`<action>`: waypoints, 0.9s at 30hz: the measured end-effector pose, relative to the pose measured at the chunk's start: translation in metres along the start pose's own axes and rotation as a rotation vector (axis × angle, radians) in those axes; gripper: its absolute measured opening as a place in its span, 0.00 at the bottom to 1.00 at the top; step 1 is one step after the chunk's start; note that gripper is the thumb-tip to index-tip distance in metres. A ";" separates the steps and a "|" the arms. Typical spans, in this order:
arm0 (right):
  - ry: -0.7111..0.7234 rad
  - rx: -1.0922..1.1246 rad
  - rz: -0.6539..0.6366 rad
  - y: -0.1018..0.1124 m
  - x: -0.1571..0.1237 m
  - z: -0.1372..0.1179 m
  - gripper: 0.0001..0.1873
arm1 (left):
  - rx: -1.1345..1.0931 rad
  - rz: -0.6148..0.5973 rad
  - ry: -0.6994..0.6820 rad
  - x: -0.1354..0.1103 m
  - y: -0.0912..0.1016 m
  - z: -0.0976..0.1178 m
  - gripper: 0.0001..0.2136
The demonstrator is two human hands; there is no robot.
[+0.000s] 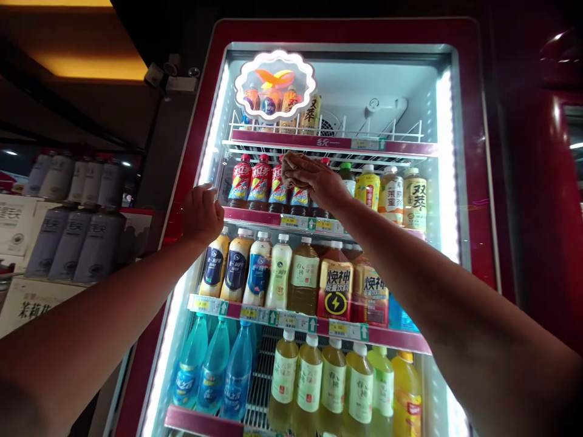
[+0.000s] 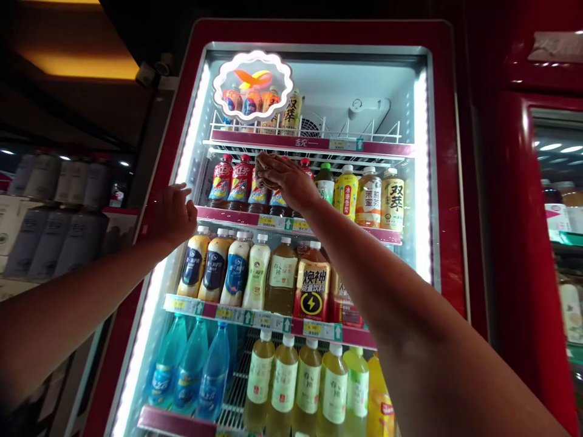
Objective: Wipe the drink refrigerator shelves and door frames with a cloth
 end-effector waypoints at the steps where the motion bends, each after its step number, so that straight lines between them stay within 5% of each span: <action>1: -0.001 -0.005 0.007 0.004 -0.002 0.002 0.25 | 0.002 -0.003 0.001 0.000 0.000 0.000 0.18; 5: -0.028 -0.024 0.094 0.025 -0.011 0.007 0.27 | 0.000 -0.043 0.026 0.001 0.000 -0.001 0.18; 10: 0.000 0.016 0.040 0.034 -0.021 0.012 0.26 | 0.036 -0.052 0.012 0.001 0.003 0.002 0.19; 15: -0.014 -0.006 0.164 0.060 -0.037 0.024 0.24 | 0.031 -0.068 0.000 -0.001 0.002 0.002 0.22; 20: 0.014 -0.018 0.077 0.066 -0.053 0.021 0.23 | 0.025 -0.082 0.011 -0.005 0.001 0.003 0.27; 27: -0.013 -0.093 0.166 0.100 -0.074 0.032 0.27 | 0.126 -0.187 -0.076 -0.005 0.002 0.020 0.26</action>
Point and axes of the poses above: each hand's wrist, its own x-axis towards the middle knuckle, its own y-axis out of the back of the hand, z = x × y, the point moved 10 cm from there along x, towards the middle knuckle, and after that the axes turned 15 degrees about x, right-handed, at the moved point
